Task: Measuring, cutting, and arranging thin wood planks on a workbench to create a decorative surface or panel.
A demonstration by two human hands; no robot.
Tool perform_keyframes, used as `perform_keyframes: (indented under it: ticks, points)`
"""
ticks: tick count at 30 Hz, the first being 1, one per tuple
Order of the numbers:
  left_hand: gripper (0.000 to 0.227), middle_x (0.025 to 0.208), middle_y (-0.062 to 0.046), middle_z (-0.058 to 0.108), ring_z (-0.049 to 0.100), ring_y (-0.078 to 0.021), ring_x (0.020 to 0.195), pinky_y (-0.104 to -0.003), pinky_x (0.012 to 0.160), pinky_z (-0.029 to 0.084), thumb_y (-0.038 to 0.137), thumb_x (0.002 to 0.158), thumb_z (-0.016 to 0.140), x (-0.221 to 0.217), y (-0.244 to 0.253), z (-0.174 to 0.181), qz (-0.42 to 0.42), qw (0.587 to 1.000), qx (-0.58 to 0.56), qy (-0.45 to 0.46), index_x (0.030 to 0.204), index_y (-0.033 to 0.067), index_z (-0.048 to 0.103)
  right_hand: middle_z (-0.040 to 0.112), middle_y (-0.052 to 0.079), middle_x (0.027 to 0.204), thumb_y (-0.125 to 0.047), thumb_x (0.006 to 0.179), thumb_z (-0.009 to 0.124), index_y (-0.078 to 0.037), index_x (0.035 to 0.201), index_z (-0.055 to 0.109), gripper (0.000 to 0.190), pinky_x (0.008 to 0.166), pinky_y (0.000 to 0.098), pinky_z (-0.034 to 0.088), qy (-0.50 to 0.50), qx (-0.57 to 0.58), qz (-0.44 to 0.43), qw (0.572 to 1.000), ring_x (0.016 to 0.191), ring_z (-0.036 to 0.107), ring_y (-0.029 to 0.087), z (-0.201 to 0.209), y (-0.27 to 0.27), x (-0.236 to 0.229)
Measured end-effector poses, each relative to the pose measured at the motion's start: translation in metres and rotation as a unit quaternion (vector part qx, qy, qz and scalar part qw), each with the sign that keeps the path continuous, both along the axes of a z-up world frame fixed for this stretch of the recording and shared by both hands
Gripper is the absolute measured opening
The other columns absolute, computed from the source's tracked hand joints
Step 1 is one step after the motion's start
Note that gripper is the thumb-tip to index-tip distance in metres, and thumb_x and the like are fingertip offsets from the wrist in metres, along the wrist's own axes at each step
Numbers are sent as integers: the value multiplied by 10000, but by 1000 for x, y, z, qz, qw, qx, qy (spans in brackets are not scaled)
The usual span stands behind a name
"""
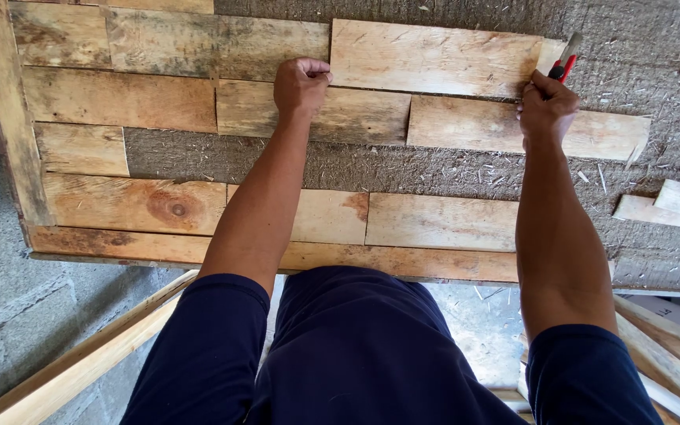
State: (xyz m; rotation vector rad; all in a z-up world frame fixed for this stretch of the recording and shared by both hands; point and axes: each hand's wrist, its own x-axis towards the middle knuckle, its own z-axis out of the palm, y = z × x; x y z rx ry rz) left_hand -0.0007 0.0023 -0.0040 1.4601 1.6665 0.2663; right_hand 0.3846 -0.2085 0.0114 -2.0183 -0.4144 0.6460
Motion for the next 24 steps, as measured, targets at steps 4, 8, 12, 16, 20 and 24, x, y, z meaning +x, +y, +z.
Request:
perform_keyframes:
  ticks: [4,8,12,16,20,24]
  points:
    - [137,930,-3,802,742,-82,735,-246,684,624,142,820,826,-5,1,1,10,999,-5,-46,953,162,800,772,84,865,-13,975,757,5,1124,790,154,456,217,483,13,69,10,997,561,634,83,-2,-4,5]
    - [138,921,-40,806,763,-101,760,-231,703,664,61,812,818,-10,5,-4,64,986,-7,-154,933,118,788,769,90,855,-9,986,775,6,1097,782,112,460,219,486,13,111,23,993,576,646,87,25,-11,-2]
    - [134,893,-72,801,780,-120,768,-239,724,695,-13,805,799,-17,10,-12,116,953,-16,-278,906,71,770,755,65,854,-25,1015,762,-1,1081,740,74,479,238,534,52,113,32,992,604,661,93,65,-23,-19]
    - [126,896,-94,783,742,-134,748,-265,684,654,-16,839,791,-34,4,12,157,913,-28,-375,943,46,753,728,61,874,-11,1027,738,-8,1112,686,100,480,249,516,84,129,41,987,607,643,104,87,-51,-56]
    - [183,967,-105,765,723,-168,809,-313,717,631,108,915,774,-51,-21,67,250,742,-111,-612,1075,34,726,711,47,918,-50,1028,700,-34,1195,660,172,495,245,513,193,155,-48,968,617,600,95,87,-79,-120]
    - [390,1071,-177,770,744,-250,923,-393,808,643,270,1009,781,-64,-70,88,132,628,-149,-753,1254,-16,679,684,7,918,-91,1020,667,-153,1130,637,129,519,259,490,354,183,-87,913,633,569,85,78,-100,-198]
